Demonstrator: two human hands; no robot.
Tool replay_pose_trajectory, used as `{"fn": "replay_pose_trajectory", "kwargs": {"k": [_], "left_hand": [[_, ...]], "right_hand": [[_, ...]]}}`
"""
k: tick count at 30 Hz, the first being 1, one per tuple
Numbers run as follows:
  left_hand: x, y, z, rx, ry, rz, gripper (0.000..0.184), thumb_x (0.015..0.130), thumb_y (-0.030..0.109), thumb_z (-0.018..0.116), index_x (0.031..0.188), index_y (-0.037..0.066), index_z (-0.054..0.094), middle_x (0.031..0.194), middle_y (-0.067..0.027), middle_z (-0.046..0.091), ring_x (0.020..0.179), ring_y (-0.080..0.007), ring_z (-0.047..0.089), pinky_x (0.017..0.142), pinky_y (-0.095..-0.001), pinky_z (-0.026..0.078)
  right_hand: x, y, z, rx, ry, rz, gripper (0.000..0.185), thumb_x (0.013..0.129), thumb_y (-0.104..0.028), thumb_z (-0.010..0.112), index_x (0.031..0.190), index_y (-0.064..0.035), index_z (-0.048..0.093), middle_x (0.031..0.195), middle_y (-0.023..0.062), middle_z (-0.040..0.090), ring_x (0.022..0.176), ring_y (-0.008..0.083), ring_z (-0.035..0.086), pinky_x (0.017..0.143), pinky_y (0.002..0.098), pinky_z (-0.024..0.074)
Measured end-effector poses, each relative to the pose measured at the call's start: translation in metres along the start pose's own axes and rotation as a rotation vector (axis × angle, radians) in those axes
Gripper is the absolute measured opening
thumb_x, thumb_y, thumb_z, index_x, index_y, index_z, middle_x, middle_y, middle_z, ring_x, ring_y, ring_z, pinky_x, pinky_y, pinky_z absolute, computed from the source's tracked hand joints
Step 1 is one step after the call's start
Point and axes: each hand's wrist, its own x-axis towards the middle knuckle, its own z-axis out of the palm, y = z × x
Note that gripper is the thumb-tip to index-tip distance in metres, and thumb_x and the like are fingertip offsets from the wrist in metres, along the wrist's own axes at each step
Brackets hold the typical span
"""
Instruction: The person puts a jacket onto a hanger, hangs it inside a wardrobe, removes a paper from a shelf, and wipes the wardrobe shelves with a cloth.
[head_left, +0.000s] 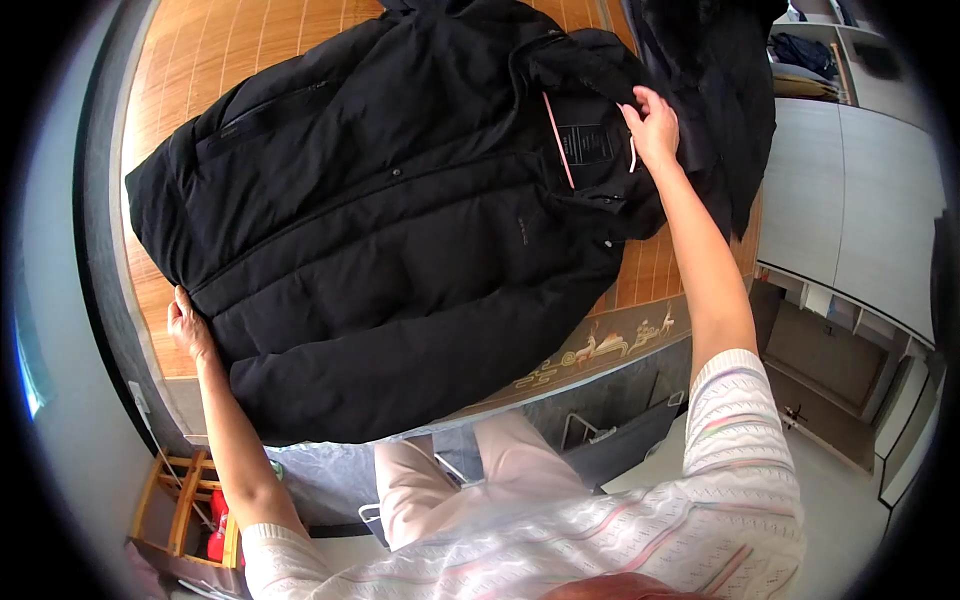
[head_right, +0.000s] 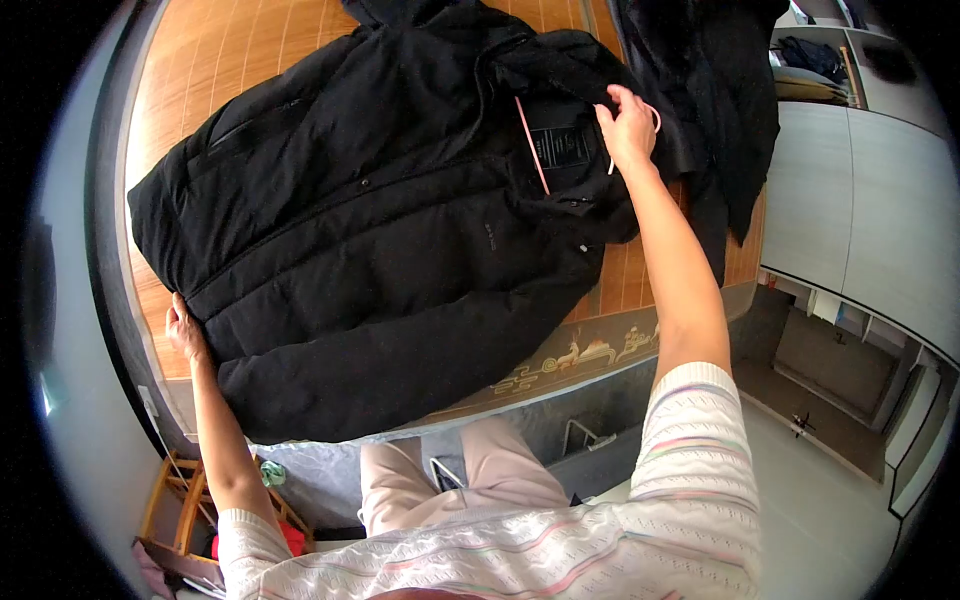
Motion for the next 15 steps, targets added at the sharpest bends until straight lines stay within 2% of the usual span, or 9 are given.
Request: {"fn": "replay_pose_trajectory", "kwargs": {"k": [2,3,4,6,8,11,14,15], "left_hand": [[0.001,0.000,-0.001,0.020,0.011,0.018,0.050,0.088,0.045,0.051,0.067,0.000,0.057,0.055,-0.0015,0.046,0.055,-0.0114,0.039,0.054,-0.0292,0.034],[0.002,-0.002,-0.002,0.033,0.017,0.015,0.050,0.088,0.045,0.052,0.067,0.000,0.056,0.055,-0.0015,0.046,0.055,-0.0113,0.038,0.054,-0.0292,0.034],[0.003,-0.004,-0.002,0.045,0.020,0.014,0.050,0.087,0.045,0.052,0.067,0.000,0.056,0.054,-0.0016,0.046,0.055,-0.0112,0.038,0.054,-0.0292,0.034],[0.003,-0.004,-0.001,0.023,0.016,0.007,0.049,0.087,0.045,0.052,0.066,0.000,0.056,0.054,-0.0016,0.046,0.055,-0.0110,0.039,0.054,-0.0293,0.034],[0.001,0.000,0.000,-0.047,0.009,-0.005,0.049,0.087,0.045,0.052,0.066,0.001,0.056,0.055,-0.0016,0.047,0.055,-0.0108,0.039,0.054,-0.0295,0.035],[0.003,-0.002,-0.003,0.065,-0.006,-0.025,0.045,0.089,0.042,0.052,0.071,0.001,0.059,0.056,-0.0004,0.049,0.056,-0.0095,0.040,0.055,-0.0279,0.036],[0.003,-0.003,-0.002,0.062,0.010,-0.005,0.047,0.088,0.044,0.051,0.073,0.001,0.060,0.057,-0.0017,0.051,0.056,-0.0104,0.041,0.055,-0.0284,0.036],[0.005,-0.003,-0.003,0.108,0.004,-0.009,0.047,0.089,0.045,0.051,0.074,0.001,0.060,0.058,-0.0021,0.052,0.055,-0.0108,0.041,0.055,-0.0284,0.037]], "right_hand": [[0.010,-0.021,0.000,-0.182,0.126,-0.169,0.044,0.074,-0.021,0.066,0.115,-0.0143,0.054,0.111,0.0077,0.058,0.101,0.0282,0.054,0.083,0.0389,0.0448],[0.017,-0.030,0.003,-0.160,0.072,-0.173,0.049,0.072,-0.021,0.066,0.118,-0.0188,0.051,0.116,0.0067,0.055,0.107,0.0301,0.049,0.087,0.0416,0.0421],[0.023,-0.037,0.007,-0.172,-0.026,-0.180,0.045,0.073,-0.022,0.066,0.117,-0.0197,0.052,0.112,0.0063,0.057,0.105,0.0290,0.051,0.086,0.0419,0.0424],[0.034,-0.035,0.017,-0.230,-0.119,-0.212,0.041,0.074,-0.025,0.066,0.112,-0.0182,0.056,0.107,0.0061,0.058,0.105,0.0269,0.051,0.084,0.0421,0.0431],[0.049,-0.019,0.019,-0.089,-0.192,-0.106,0.032,0.073,-0.028,0.067,0.100,-0.0106,0.063,0.096,0.0098,0.062,0.095,0.0270,0.057,0.079,0.0406,0.0453],[0.059,-0.016,0.007,0.016,-0.294,-0.099,0.037,0.074,-0.029,0.067,0.103,-0.0065,0.062,0.099,0.0138,0.063,0.092,0.0271,0.060,0.081,0.0364,0.0455],[0.064,-0.009,0.013,0.145,-0.367,-0.043,0.037,0.076,-0.032,0.066,0.101,-0.0058,0.063,0.098,0.0135,0.063,0.091,0.0255,0.060,0.081,0.0355,0.0458],[0.064,-0.012,0.014,0.155,-0.375,-0.035,0.038,0.077,-0.037,0.065,0.100,-0.0068,0.063,0.095,0.0125,0.064,0.090,0.0240,0.061,0.080,0.0340,0.0460]]}}
